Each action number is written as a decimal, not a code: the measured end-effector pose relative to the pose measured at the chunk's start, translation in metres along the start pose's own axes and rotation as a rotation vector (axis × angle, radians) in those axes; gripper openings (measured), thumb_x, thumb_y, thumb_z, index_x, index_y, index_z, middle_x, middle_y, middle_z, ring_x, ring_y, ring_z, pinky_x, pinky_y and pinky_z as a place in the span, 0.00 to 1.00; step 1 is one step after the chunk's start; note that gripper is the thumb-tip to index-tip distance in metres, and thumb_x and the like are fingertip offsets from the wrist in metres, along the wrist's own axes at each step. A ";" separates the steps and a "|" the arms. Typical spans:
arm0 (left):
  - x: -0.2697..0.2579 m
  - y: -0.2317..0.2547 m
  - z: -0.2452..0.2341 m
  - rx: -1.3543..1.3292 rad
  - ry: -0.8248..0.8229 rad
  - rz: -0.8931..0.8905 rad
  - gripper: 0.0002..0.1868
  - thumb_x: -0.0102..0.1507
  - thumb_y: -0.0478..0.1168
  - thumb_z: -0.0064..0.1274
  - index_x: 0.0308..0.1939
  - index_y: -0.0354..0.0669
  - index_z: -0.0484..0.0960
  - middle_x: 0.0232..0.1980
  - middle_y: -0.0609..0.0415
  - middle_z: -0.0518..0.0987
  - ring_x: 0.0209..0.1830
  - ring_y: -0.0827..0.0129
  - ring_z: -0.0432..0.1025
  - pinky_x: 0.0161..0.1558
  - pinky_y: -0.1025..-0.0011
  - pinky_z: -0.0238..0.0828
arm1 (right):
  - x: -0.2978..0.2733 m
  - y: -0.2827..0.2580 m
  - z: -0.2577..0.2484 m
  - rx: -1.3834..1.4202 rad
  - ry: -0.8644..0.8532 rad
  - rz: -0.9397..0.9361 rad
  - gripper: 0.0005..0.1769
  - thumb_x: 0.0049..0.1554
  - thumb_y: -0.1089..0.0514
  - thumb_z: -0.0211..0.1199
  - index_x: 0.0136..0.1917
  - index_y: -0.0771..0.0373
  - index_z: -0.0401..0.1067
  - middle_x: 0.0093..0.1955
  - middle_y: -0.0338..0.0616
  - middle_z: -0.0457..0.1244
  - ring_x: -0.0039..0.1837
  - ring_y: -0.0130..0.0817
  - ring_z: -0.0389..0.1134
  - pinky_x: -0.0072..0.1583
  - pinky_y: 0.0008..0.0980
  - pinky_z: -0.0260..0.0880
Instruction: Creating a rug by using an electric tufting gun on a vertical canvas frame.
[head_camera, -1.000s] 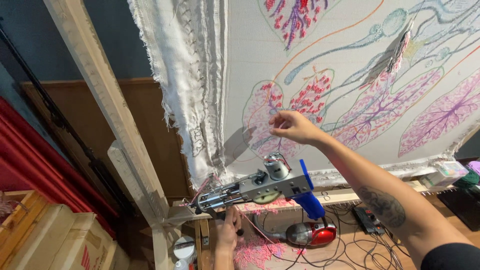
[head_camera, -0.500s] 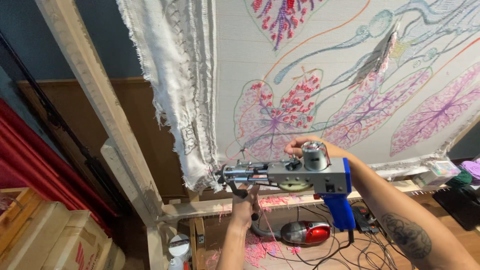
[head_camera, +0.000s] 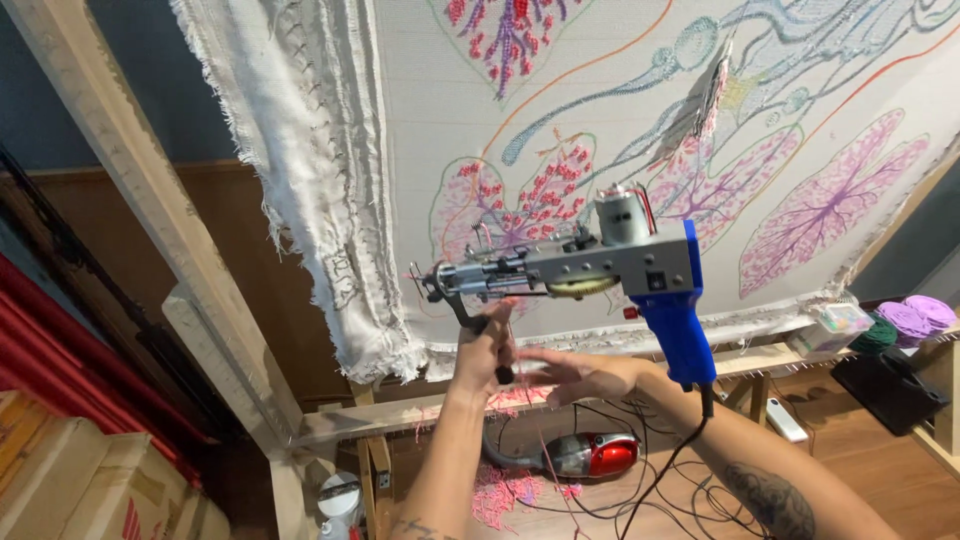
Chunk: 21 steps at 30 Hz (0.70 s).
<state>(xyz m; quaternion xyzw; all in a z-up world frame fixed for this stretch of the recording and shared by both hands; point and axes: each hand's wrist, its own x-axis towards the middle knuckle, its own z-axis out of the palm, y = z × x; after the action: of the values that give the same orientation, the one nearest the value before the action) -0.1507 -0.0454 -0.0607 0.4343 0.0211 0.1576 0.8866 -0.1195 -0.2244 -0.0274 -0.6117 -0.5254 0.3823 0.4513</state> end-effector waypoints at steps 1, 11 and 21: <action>0.003 0.005 0.002 -0.020 -0.003 0.006 0.04 0.58 0.39 0.54 0.30 0.44 0.80 0.09 0.58 0.58 0.04 0.72 0.59 0.09 0.81 0.51 | 0.002 -0.007 0.004 0.002 0.009 0.048 0.27 0.54 0.62 0.54 0.65 0.65 0.49 0.57 0.59 0.52 0.59 0.53 0.51 0.59 0.52 0.51; 0.053 0.090 -0.062 0.152 0.168 0.199 0.12 0.55 0.51 0.55 0.38 0.51 0.82 0.09 0.58 0.63 0.06 0.74 0.60 0.12 0.84 0.52 | -0.102 0.115 -0.075 -0.629 0.398 0.992 0.25 0.46 0.29 0.54 0.38 0.48 0.78 0.45 0.49 0.67 0.55 0.44 0.67 0.57 0.40 0.63; 0.013 0.170 -0.187 0.106 0.179 0.329 0.20 0.56 0.47 0.52 0.49 0.42 0.73 0.16 0.69 0.59 0.09 0.85 0.52 0.14 0.84 0.45 | -0.318 0.169 -0.094 -0.590 0.925 1.575 0.12 0.54 0.56 0.59 0.40 0.61 0.81 0.25 0.39 0.63 0.24 0.22 0.55 0.27 0.19 0.51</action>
<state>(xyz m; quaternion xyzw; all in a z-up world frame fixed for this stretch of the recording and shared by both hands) -0.2149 0.1986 -0.0439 0.4622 0.0369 0.3370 0.8194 -0.0297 -0.5594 -0.1626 -0.9685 0.1918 0.1489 0.0555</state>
